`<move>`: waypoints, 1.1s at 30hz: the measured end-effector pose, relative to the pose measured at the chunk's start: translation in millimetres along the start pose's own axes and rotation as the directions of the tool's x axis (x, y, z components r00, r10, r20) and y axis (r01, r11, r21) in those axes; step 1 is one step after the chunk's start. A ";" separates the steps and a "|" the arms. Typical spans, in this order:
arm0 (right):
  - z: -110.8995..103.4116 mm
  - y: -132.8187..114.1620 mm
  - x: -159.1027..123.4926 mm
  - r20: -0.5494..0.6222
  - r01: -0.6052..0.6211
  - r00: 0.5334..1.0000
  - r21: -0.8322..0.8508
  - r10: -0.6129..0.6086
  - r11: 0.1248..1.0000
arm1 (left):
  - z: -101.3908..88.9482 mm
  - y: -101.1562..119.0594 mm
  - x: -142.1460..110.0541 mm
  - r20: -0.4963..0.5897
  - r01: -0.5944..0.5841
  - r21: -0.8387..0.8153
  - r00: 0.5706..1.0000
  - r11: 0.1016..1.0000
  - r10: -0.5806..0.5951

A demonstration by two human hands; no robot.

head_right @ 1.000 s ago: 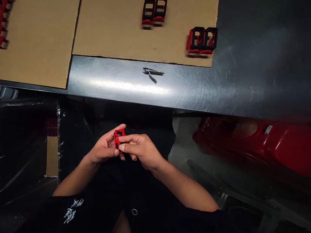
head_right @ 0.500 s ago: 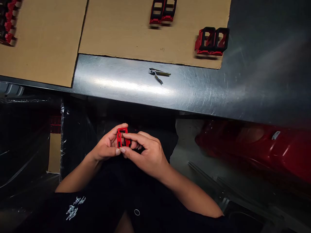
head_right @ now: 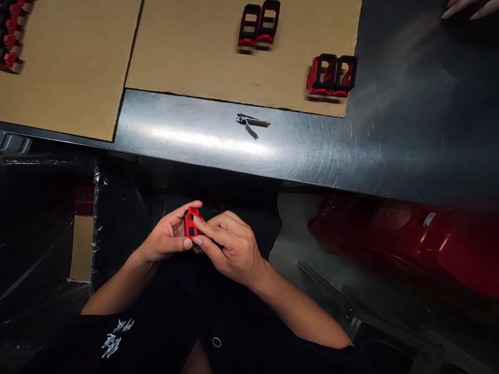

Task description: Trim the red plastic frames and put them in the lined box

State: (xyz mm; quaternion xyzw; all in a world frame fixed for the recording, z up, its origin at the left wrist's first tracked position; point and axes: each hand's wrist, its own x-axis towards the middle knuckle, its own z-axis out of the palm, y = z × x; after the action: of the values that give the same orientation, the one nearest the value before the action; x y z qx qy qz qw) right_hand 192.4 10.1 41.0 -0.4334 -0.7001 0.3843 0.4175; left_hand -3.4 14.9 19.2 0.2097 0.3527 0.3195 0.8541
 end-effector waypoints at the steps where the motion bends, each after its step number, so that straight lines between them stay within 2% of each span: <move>1: 0.1 0.1 0.3 -0.008 0.014 1.000 -0.025 -0.014 1.000 | -0.1 -0.1 -0.5 -0.007 0.001 0.000 1.000 1.000 -0.001; 4: 0.3 0.0 0.1 -0.039 0.059 0.997 -0.054 -0.061 0.997 | -1.1 -1.6 -1.5 -0.004 -0.014 -0.015 1.000 1.000 0.014; 9: 1.7 0.1 -5.4 -0.089 0.146 0.985 -0.008 -0.146 0.989 | -3.0 -4.7 0.2 0.057 -0.046 -0.073 0.997 0.996 0.050; 12: 3.7 1.8 -9.8 -0.143 0.101 0.983 -0.087 -0.113 0.991 | -3.8 -5.3 2.8 0.128 -0.036 -0.078 0.991 0.996 0.046; 15: 5.3 4.1 -11.5 -0.078 0.033 0.996 -0.109 -0.042 0.993 | -4.0 -5.1 4.7 0.187 -0.025 -0.078 0.982 0.997 0.040; 18: 6.0 6.2 -11.0 0.009 0.017 1.000 -0.085 -0.016 0.996 | -3.4 -4.6 5.2 0.223 -0.008 -0.093 0.974 0.996 0.029; 27: 5.4 3.8 -4.2 0.102 -0.017 0.995 -0.043 0.022 0.999 | -7.5 -9.2 9.2 0.298 0.008 -0.083 0.954 0.997 0.018; 33: 6.2 0.5 1.3 0.119 0.008 0.993 -0.009 -0.007 1.000 | -10.2 -14.1 11.2 0.355 -0.027 -0.124 0.932 0.992 0.070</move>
State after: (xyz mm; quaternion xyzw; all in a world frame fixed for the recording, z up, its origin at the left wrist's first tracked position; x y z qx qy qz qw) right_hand 186.5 10.4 38.6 -0.4090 -0.7272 0.4044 0.3745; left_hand 0.8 14.1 -1.0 0.2226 0.1663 0.3168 0.9069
